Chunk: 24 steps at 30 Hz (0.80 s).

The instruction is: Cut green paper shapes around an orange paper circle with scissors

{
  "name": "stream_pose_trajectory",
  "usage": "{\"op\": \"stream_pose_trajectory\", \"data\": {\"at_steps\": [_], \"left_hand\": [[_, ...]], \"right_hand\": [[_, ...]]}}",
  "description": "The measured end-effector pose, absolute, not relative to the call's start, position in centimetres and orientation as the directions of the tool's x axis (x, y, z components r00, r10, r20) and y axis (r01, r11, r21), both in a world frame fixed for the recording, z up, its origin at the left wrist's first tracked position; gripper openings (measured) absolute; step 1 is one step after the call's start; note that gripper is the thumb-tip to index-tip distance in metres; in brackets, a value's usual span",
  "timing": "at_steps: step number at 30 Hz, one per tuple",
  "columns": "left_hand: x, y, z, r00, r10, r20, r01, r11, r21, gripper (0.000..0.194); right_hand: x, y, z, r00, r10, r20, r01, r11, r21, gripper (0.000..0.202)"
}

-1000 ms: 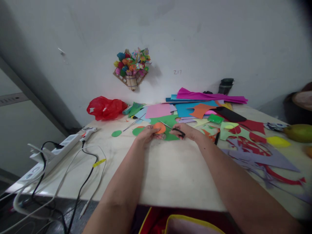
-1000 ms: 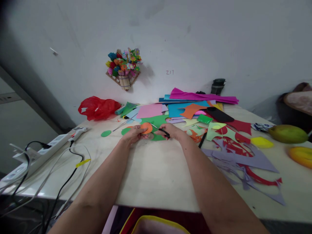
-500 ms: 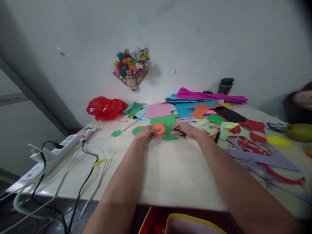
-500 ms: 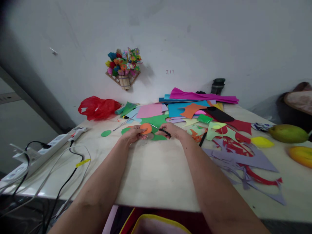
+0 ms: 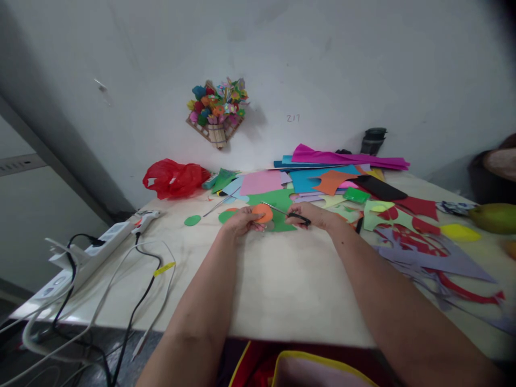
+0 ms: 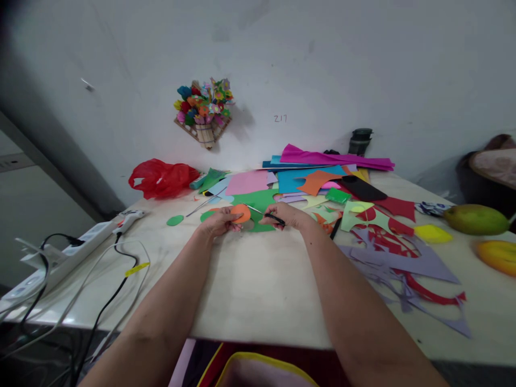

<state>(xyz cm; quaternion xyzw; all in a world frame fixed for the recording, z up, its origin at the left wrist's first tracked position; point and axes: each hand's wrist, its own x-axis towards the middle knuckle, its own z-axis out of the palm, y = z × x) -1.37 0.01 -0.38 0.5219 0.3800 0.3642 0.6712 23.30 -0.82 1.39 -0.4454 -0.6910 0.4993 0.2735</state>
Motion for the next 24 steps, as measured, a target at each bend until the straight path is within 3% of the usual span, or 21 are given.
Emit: {"op": "stream_pose_trajectory", "data": {"at_steps": [12, 24], "left_hand": [[-1.13, -0.05, -0.43, 0.483, 0.866, -0.133, -0.066, 0.187, 0.980, 0.024], [-1.63, 0.14, -0.44, 0.501, 0.855, -0.131, -0.053, 0.182, 0.982, 0.031]], "right_hand": [[22.82, -1.26, 1.93, -0.431, 0.900, -0.065, 0.391, 0.121, -0.912, 0.041], [23.19, -0.68, 1.51, -0.460, 0.886, -0.054, 0.419, 0.163, -0.893, 0.032]]}}
